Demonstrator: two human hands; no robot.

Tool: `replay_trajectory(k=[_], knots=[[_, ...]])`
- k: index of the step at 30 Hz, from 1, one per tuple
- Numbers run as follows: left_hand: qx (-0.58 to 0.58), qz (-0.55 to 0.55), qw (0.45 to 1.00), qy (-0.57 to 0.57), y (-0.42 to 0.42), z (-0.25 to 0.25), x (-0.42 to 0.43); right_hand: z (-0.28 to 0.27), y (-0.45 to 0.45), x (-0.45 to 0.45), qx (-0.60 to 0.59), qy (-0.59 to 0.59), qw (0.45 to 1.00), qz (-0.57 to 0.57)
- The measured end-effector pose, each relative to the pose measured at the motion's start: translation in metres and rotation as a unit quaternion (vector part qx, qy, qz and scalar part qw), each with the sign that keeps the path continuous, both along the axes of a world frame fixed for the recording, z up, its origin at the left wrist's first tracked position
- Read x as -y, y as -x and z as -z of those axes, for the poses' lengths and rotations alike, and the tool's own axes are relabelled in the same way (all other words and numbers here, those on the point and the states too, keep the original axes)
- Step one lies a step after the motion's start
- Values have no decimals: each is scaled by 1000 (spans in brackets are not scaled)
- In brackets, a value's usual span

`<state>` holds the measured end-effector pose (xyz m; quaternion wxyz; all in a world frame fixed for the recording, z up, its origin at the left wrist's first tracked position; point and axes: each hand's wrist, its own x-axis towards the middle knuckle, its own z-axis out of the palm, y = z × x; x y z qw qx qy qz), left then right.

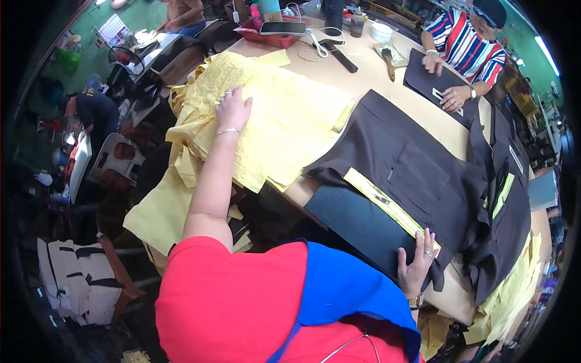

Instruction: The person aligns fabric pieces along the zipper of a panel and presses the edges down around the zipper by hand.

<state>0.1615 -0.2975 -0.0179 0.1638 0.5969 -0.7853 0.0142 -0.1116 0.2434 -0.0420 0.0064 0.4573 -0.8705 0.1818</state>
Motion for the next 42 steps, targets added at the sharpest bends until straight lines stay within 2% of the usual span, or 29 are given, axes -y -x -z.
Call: replay_trajectory(k=[2, 6, 9, 13, 15, 18, 20, 21, 22, 24, 25, 26, 27, 28, 29, 30, 32, 35, 36, 38, 39, 42], knots=[[-2, -22, 998, -54, 0, -14, 9, 1, -1, 1, 2, 11, 1000, 7], [-59, 47, 996, -38, -2, -6, 40, -2, -3, 4, 11, 21, 1000, 16], [-243, 101, 959, -106, 16, -27, 48, -4, -3, 5, 9, 10, 1000, 13], [-393, 209, 878, -178, 54, -75, 61, -3, -3, 5, 14, 18, 1000, 13], [-494, 227, 822, -171, 81, -108, 52, -2, -3, 4, 12, 24, 1000, 14], [-703, 270, 626, -202, 108, -147, 67, -2, -3, 4, 10, 31, 999, 16], [-790, 247, 510, -234, 126, -189, 47, -1, -3, 4, 6, 34, 999, 17], [-770, 365, 467, -237, 119, -179, 124, -1, -3, 4, 5, 36, 999, 17], [-759, 393, 490, -171, 127, -201, 103, -2, -3, 4, 6, 35, 999, 15], [-720, 466, 499, -123, 139, -235, 89, -4, -4, 4, 10, 33, 999, 13], [-758, 398, 510, -88, 153, -260, 20, -3, -3, 4, 6, 37, 999, 14], [-673, 403, 617, 68, 153, -266, 6, -1, -3, 4, 4, 41, 999, 16], [-560, 394, 694, 223, 156, -272, -4, 1, -3, 4, 3, 47, 999, 20], [-424, 371, 737, 373, 164, -280, -9, 1, -2, 4, 4, 51, 998, 19], [-319, 329, 760, 460, 163, -278, -8, 1, -1, 4, 5, 58, 998, 21], [-219, 276, 758, 549, 162, -276, -7, -2, 1, 5, 4, 66, 998, 23], [-328, 411, 736, 426, 174, -267, -42, -22, 17, 13, -1, 112, 994, 13], [-487, 491, 666, 280, 199, -253, -117, -107, 44, 43, -92, 266, 959, -41], [-465, 498, 690, 243, 199, -250, -131, -139, 48, 55, -109, 336, 932, -84], [-413, 512, 734, 170, 199, -243, -157, -193, 43, 76, -162, 404, 894, -110], [-388, 518, 739, 186, 198, -242, -175, -217, 35, 91, -186, 433, 872, -133], [-328, 548, 740, 212, 189, -244, -231, -250, 10, 115, -207, 394, 886, -127]])
